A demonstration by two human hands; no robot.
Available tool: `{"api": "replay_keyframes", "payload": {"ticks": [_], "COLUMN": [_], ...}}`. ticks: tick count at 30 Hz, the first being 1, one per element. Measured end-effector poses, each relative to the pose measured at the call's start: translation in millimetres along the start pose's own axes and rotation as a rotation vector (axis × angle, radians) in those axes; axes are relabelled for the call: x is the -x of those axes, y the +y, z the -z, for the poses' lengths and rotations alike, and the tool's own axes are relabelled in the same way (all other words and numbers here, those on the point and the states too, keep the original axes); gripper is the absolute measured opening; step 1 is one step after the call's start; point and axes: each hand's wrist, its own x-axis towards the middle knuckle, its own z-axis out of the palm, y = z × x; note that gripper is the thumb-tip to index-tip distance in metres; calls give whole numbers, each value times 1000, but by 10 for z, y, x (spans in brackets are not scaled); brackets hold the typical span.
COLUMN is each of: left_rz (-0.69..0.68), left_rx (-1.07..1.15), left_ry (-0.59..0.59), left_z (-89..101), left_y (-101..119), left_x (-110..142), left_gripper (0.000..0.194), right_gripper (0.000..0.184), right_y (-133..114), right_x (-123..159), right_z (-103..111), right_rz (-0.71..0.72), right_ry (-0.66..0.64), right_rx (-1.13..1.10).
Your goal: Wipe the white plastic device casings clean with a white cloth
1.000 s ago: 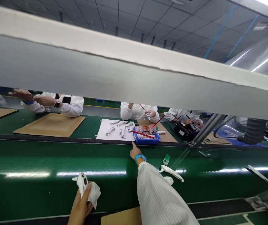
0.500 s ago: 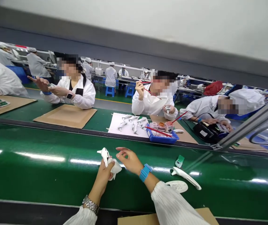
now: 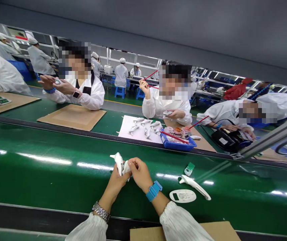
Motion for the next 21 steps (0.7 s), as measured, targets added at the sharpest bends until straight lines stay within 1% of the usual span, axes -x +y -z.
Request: {"api": "replay_keyframes", "payload": {"ticks": [7,11,17,21], "left_rz": [-79,-98,-64,-64], "left_rx": [55,91,115,99], "left_ry": [-49,-49,-30,-6], "left_z": [-50,-65,-77,-73], "left_y": [-56,-111,-181,-160], "left_x": [-17,-6,55,74], "left_gripper": [57,47,41,40], "right_gripper": [20,19,17,16], "right_y": [-101,-95,-43,11], "right_x": [66,94,206,177], "right_z": [-176,-257,-242,-250], "right_rz": [14,1,-70,-98], "right_ry": [36,46,-1,1], "right_rx": [0,10,13,7]}}
